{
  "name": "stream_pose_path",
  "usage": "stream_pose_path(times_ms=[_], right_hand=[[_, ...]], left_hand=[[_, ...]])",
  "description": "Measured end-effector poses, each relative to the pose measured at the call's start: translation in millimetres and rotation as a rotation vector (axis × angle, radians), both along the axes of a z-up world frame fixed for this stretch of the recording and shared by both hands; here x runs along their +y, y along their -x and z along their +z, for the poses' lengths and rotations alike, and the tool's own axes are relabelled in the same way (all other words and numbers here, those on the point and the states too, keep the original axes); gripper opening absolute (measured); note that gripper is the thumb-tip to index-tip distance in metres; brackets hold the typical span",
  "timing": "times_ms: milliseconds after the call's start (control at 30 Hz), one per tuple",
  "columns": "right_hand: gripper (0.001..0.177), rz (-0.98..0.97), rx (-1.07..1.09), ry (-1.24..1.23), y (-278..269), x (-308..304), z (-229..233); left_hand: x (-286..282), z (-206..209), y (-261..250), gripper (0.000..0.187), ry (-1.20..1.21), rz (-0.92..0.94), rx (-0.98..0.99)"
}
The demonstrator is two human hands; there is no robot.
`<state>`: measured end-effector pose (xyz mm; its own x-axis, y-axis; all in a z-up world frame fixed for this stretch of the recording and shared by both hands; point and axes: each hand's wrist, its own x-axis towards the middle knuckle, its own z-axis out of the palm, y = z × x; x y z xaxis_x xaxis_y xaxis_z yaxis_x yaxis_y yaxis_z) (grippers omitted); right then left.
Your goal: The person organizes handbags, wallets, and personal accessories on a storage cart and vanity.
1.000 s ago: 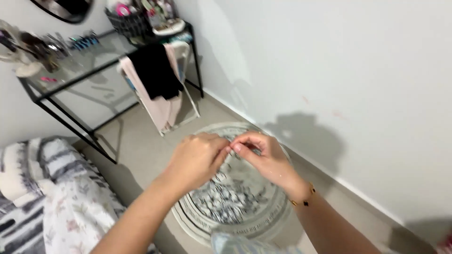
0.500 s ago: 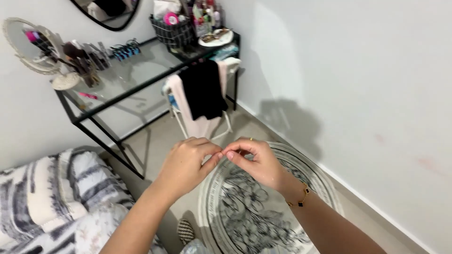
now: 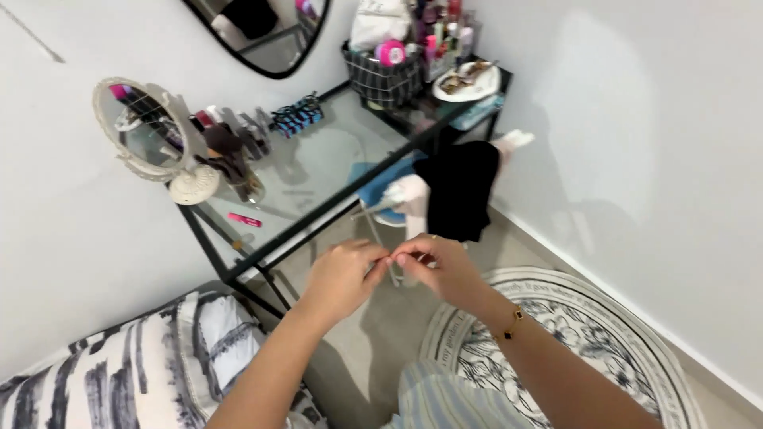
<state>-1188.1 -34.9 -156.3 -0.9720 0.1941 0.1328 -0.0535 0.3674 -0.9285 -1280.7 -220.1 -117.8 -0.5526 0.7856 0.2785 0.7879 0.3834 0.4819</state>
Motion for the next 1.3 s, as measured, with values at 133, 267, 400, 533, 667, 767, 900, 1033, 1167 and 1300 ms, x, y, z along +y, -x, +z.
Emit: stream_pose_path(times_ms=[133,267,400,533,667,767,900,1033,1167,1300], right_hand=[[0.018,-0.006,-0.038,-0.085,85,-1,-28],[0.016,0.136,-0.036,-0.065,164,-2,-63],[0.016,0.283,0.004,-0.127,229,-25,-57],[0.018,0.236,-0.195,-0.165,269,-59,-61],[0.017,0.251,-0.182,-0.138,297,-93,-91],[0.018,0.229,-0.156,-0.132,313,-118,-113],[0.022,0.205,-0.166,-0.213,333,-158,-130],[0.024,0.126,-0.181,-0.237,348,-195,-161],[0.025,-0.03,-0.134,-0.349,360,-217,-177],[0.027,-0.113,-0.12,-0.455,367,-224,-185]], left_hand=[[-6,-31,85,0.014,0.01,0.04,0.01],[-23,-58,147,0.013,-0.031,0.107,0.021],[-50,-72,197,0.011,-0.005,0.178,-0.055],[-86,-98,237,0.01,0.006,0.188,-0.074],[-124,-120,270,0.015,-0.004,0.127,-0.016],[-151,-137,290,0.02,0.007,0.105,-0.009],[-183,-158,313,0.027,0.023,0.129,0.002],[-214,-180,331,0.03,0.04,0.159,0.032],[-230,-190,341,0.037,0.086,0.163,0.014],[-232,-209,341,0.034,0.13,0.093,-0.063]])
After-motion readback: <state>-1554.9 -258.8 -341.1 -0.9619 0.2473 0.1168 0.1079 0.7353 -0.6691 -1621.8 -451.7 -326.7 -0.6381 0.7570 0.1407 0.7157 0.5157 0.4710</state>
